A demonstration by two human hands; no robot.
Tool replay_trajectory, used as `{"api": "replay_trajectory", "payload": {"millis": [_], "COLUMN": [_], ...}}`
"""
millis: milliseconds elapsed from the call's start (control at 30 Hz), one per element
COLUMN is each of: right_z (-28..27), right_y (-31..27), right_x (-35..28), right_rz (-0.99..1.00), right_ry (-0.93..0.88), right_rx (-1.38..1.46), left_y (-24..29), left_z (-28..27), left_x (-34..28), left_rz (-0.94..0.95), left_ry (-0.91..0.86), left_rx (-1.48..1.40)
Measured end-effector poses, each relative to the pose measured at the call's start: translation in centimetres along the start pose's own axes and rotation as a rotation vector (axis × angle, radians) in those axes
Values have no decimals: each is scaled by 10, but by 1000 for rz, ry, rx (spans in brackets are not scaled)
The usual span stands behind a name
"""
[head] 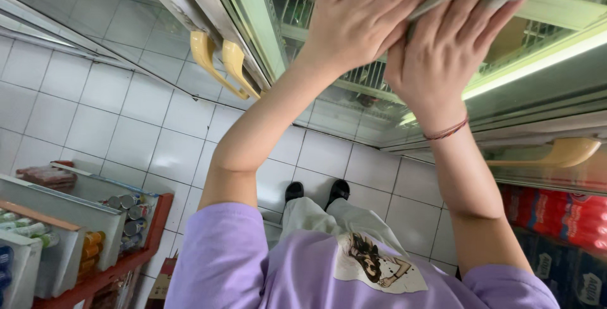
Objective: The person sprays a cleaning solution onto the glass and frame of a refrigerator door and wipes the surfaces with a cloth.
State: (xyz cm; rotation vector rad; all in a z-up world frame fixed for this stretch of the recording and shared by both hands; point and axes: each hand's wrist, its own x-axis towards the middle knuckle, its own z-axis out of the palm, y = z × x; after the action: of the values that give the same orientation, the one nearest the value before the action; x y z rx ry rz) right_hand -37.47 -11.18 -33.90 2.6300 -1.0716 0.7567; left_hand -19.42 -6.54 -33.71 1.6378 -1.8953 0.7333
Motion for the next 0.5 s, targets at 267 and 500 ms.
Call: {"api": "replay_trajectory", "payload": {"millis": [267,500], "right_z": [203,203], "right_y": [-51,-89], "right_x": [-117,-68], "right_rz": [-282,-120], "right_ry": [9,47], "right_rx": [6,21], "left_y": [-19,-66], "left_z": [155,95], "left_x": [-235,-171], "left_rz": [3,112], "left_ry": [42,97], "left_rx": [175,144]}}
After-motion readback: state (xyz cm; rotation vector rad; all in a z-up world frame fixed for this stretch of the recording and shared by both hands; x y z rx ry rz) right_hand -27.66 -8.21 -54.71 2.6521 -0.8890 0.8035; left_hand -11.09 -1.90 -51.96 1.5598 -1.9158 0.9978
